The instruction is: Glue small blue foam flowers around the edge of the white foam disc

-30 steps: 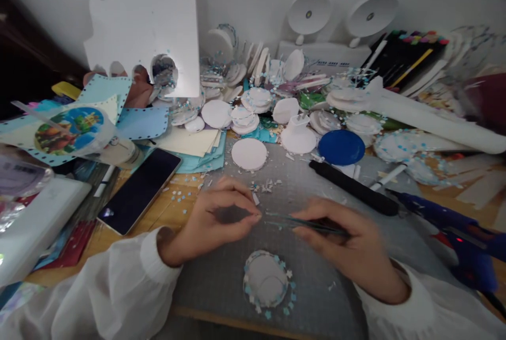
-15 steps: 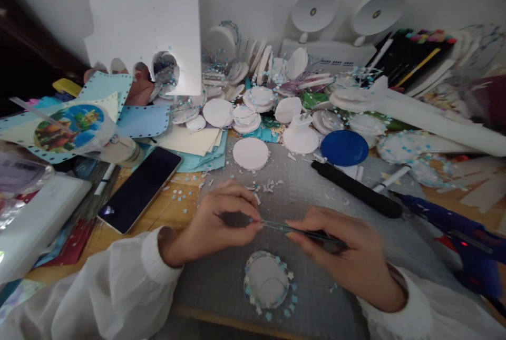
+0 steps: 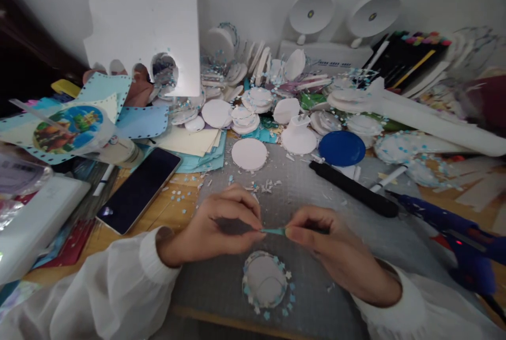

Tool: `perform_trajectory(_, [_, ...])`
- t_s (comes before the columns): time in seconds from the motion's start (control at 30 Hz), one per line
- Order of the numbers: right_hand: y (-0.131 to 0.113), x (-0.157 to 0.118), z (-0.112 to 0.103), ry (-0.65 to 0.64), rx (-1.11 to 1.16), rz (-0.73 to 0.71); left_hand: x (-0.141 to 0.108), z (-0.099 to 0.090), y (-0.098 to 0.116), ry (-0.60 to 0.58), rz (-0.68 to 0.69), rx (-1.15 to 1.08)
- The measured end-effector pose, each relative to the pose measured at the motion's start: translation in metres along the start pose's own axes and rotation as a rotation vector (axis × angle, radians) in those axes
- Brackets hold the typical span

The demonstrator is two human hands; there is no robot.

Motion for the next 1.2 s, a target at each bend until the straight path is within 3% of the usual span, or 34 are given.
perform_trajectory(0.17, [0.010,-0.002,0.013,-0.124,0.231,0.147,-0.001,0.000,0.000,-0.047,-0.049,-0.113])
perform_trajectory(0.37, [0.008,0.003,0.003,-0.115,0.300,0.081,0.000,0.000,-0.003,-0.096,-0.111,-0.066])
perform_trajectory(0.57, [0.001,0.008,-0.009,-0.032,0.374,0.019,-0.008,0.021,-0.004,-0.520,-0.131,0.218])
perform_trajectory(0.7, [0.000,0.009,-0.016,0.028,0.373,-0.002,-0.013,0.027,-0.005,-0.600,-0.148,0.265])
perform_trajectory(0.87, [-0.002,-0.002,-0.028,0.184,0.188,-0.086,-0.010,0.031,-0.004,-0.558,-0.155,0.196])
perform_trajectory(1.0, [-0.014,-0.024,-0.033,0.391,-0.124,-0.244,-0.009,0.028,-0.010,-0.495,-0.199,0.236])
perform_trajectory(1.2, [-0.057,-0.072,-0.005,0.603,-0.837,-0.716,-0.004,0.004,-0.005,-0.113,-0.178,0.301])
Point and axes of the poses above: each hand's wrist, its own x-axis towards the middle knuckle, its own z-axis out of the palm, y = z × x, the point moved 7 cm from there along x, towards the middle knuckle, and after that the axes turned 8 degrees about -x, right-handed, at the moved point
